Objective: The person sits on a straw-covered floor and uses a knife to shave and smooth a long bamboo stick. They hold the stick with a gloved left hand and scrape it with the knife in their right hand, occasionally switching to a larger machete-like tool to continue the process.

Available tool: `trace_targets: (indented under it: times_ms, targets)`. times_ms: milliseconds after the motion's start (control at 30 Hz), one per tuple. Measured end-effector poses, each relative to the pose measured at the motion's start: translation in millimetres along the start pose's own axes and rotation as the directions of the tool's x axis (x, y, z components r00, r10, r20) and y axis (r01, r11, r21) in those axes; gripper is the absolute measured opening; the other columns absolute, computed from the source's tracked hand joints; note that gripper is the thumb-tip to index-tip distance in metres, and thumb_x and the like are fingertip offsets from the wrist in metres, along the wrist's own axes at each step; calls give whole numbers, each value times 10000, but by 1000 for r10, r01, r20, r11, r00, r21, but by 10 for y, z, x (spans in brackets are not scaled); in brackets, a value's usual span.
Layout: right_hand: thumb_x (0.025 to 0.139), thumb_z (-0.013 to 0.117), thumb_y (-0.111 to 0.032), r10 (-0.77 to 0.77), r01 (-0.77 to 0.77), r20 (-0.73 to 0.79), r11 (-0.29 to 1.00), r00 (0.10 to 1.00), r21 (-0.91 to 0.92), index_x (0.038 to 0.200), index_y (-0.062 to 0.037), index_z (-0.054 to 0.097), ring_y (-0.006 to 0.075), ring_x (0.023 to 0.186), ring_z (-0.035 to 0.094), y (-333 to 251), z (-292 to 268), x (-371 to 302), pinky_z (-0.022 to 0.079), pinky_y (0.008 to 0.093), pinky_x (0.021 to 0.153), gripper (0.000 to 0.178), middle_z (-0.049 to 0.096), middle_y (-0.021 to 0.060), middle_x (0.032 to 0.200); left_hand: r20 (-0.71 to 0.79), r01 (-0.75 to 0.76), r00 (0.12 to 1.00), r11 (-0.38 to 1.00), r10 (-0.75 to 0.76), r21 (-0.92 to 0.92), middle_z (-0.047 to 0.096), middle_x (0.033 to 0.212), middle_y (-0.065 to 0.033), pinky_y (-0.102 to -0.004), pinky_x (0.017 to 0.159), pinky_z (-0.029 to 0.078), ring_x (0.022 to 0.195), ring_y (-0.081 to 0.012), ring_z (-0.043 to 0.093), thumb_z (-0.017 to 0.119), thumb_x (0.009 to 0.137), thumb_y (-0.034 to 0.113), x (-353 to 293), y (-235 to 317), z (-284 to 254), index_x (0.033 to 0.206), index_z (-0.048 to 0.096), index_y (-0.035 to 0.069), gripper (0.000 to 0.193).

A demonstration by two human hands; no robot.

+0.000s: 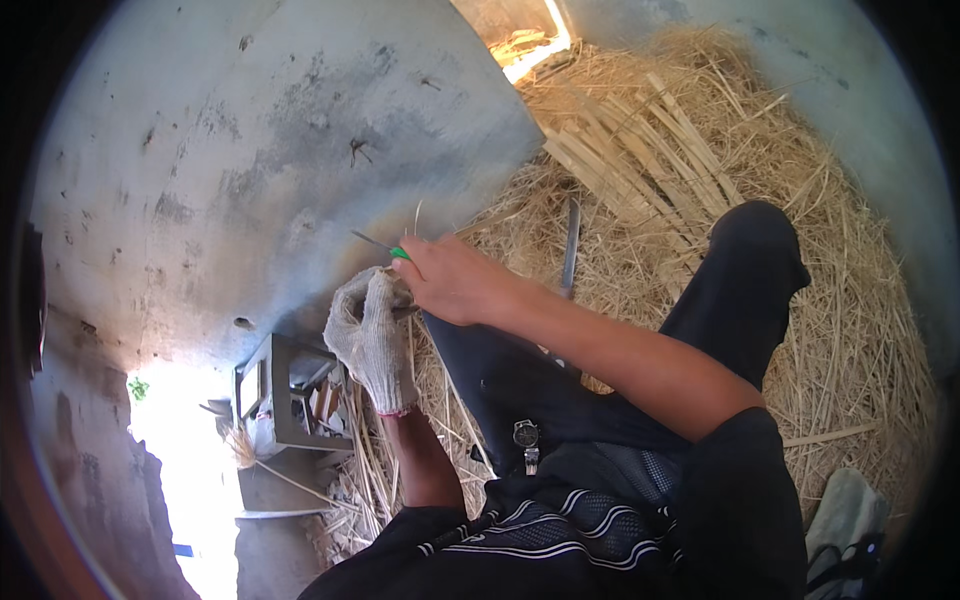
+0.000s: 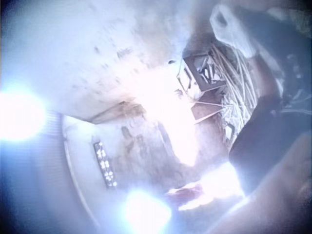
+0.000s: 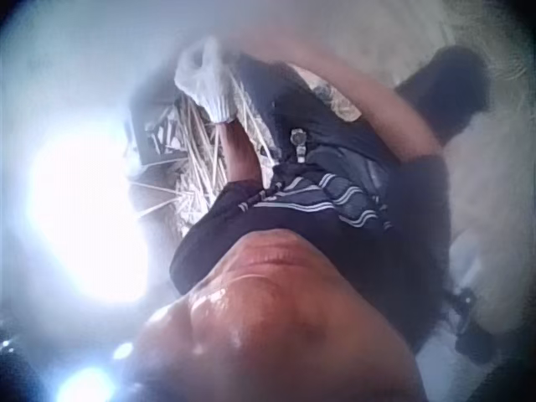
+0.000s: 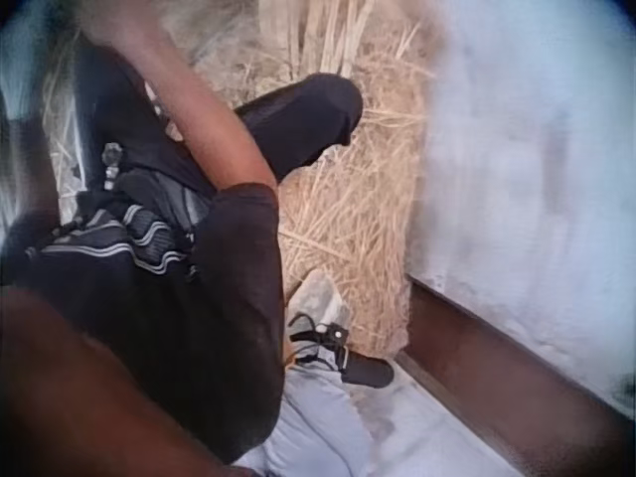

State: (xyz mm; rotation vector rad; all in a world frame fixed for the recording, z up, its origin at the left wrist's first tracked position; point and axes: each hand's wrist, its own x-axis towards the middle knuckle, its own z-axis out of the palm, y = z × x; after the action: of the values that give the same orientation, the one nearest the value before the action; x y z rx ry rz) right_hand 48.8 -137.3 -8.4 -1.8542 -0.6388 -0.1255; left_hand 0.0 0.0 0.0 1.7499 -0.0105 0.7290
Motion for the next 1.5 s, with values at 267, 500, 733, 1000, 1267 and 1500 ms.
trace_targets:
  times_ms: [267, 500, 733, 1000, 1267, 1500]
  targets:
    - [997, 454, -245, 156, -157, 18, 985, 988, 72, 1032, 31, 516, 508, 786, 613, 184, 160, -178, 485, 552, 713, 285, 624, 311, 775, 13, 125, 992, 989, -124, -74, 681, 903, -155, -287, 608, 581, 663, -169, 665, 676, 884, 44, -47, 106, 62, 1060, 633, -87, 224]
    - [998, 474, -230, 34, -29, -38, 992, 999, 122, 1000, 40, 479, 493, 605, 603, 182, 250, -371, 492, 534, 552, 270, 575, 287, 601, -46, 63, 997, 998, -64, -29, 676, 933, -124, -258, 602, 557, 663, -148, 656, 649, 884, 67, -54, 70, 106, 1049, 649, -72, 216]
    - [990, 517, -189, 48, -44, -80, 997, 996, 62, 936, 10, 473, 451, 555, 594, 28, 283, -382, 445, 496, 466, 211, 548, 244, 555, -94, 71, 993, 997, -68, 24, 674, 969, -115, -238, 601, 501, 723, -137, 637, 663, 873, 50, -60, -21, 78, 973, 675, -52, 144]
    - [968, 541, -168, 48, -51, -114, 998, 992, -24, 930, 9, 473, 451, 558, 612, 113, 409, -321, 474, 495, 455, 193, 548, 253, 542, -71, 44, 997, 999, -42, 20, 676, 884, -93, -219, 580, 458, 651, -99, 584, 674, 878, 58, -61, -84, 61, 968, 672, -43, 135]
    - [999, 454, -225, 219, -224, -53, 915, 974, -337, 1028, 45, 489, 459, 682, 654, 824, 484, -336, 540, 505, 562, 274, 627, 284, 710, 51, 56, 997, 997, -53, -60, 653, 1053, -177, -275, 555, 589, 658, -148, 656, 670, 887, 7, -198, -160, 45, 972, 642, -74, 121]
    - [1012, 468, -219, 83, -81, -60, 996, 995, 39, 1008, 29, 482, 471, 618, 592, 245, 218, -348, 426, 520, 547, 249, 552, 273, 594, -48, -44, 998, 999, 44, 1, 670, 965, -163, -270, 553, 562, 647, -149, 643, 661, 884, 12, -125, -76, 76, 963, 659, -73, 115]
